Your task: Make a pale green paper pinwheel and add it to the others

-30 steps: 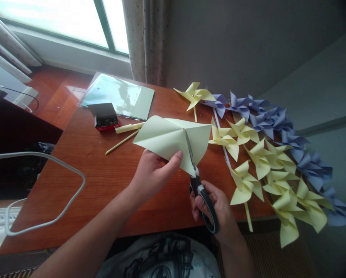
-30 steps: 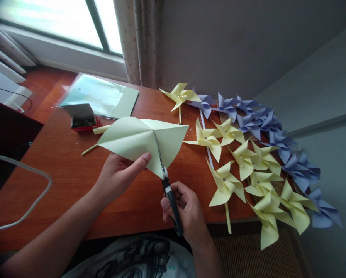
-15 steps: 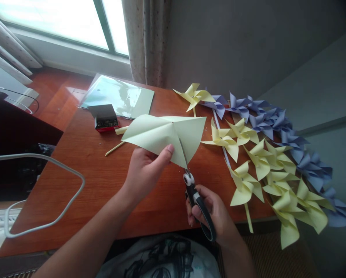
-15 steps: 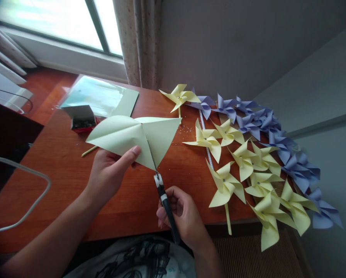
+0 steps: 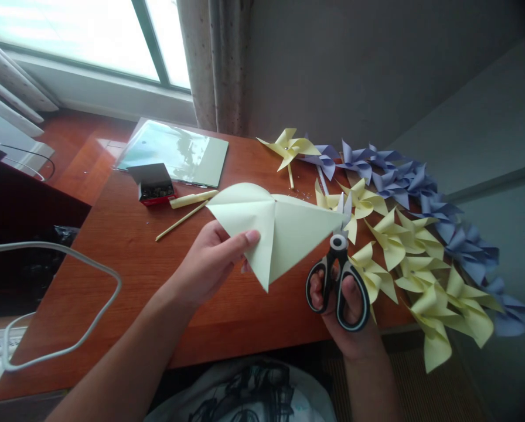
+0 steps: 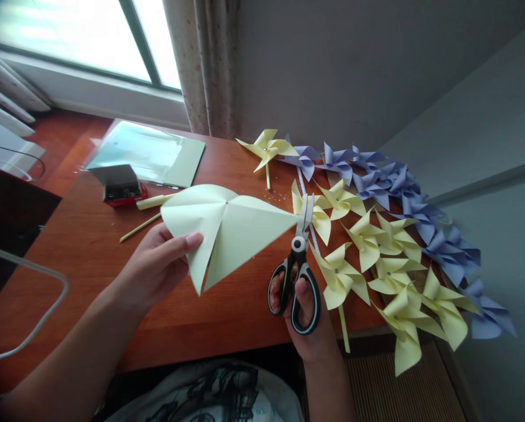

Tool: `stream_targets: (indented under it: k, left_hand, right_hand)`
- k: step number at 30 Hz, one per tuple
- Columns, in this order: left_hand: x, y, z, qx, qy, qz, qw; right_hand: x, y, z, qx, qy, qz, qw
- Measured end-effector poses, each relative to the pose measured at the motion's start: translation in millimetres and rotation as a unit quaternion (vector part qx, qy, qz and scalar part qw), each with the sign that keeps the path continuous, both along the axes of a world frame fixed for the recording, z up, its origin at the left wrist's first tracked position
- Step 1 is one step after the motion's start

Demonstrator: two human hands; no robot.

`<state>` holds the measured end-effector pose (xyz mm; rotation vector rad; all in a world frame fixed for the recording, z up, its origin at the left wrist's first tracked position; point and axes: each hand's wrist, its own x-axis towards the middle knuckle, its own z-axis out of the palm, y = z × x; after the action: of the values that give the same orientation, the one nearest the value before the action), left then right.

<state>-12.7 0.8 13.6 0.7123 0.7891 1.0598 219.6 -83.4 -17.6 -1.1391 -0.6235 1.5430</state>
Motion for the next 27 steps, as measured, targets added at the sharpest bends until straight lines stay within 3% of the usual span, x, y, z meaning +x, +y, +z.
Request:
stream_targets:
  k: [3, 7, 12, 16, 20, 23, 27]
  left_hand:
    - [-6.0, -3.5, 1.9, -0.016, -0.012, -0.123, 0.992]
    - [-11.2, -5.0, 0.8, -0.03, -0.009, -0.185, 0.982]
    - [-7.2, -3.0, 5.1, -0.054, -0.013, -0.162, 0.985]
    - [-1.5, 2.7, 7.4, -0.086, -0.129, -0.11, 0.982]
    - [4.6, 5.4, -1.3, -0.085, -0.212, -0.088, 0.97]
    - [10.3, 2.3, -8.5, -0.043, -0.156, -0.125, 0.979]
    - [18.1, -3.5, -10.2, 0.032, -0.039, -0.17, 0.984]
  right_hand:
    - [10.5, 7.9, 1.2, -0.012, 0.039, -0.061, 0.997]
    - [14.6, 8.5, 11.4, -0.055, 0.034, -0.068, 0.996]
    - [-0.5, 8.4, 18.7, -0.021, -0.029, -0.093, 0.995]
    - [-12.2, 15.2, 11.0, -0.005, -0.033, -0.165, 0.986]
    - [-25.6, 27.0, 10.2, 0.032, -0.04, -0.222, 0.974]
    - [-35.4, 35.0, 12.1, 0.062, -0.054, -0.248, 0.965]
    - [-45.2, 39.6, 8.1, 0.101, -0.187, -0.245, 0.946]
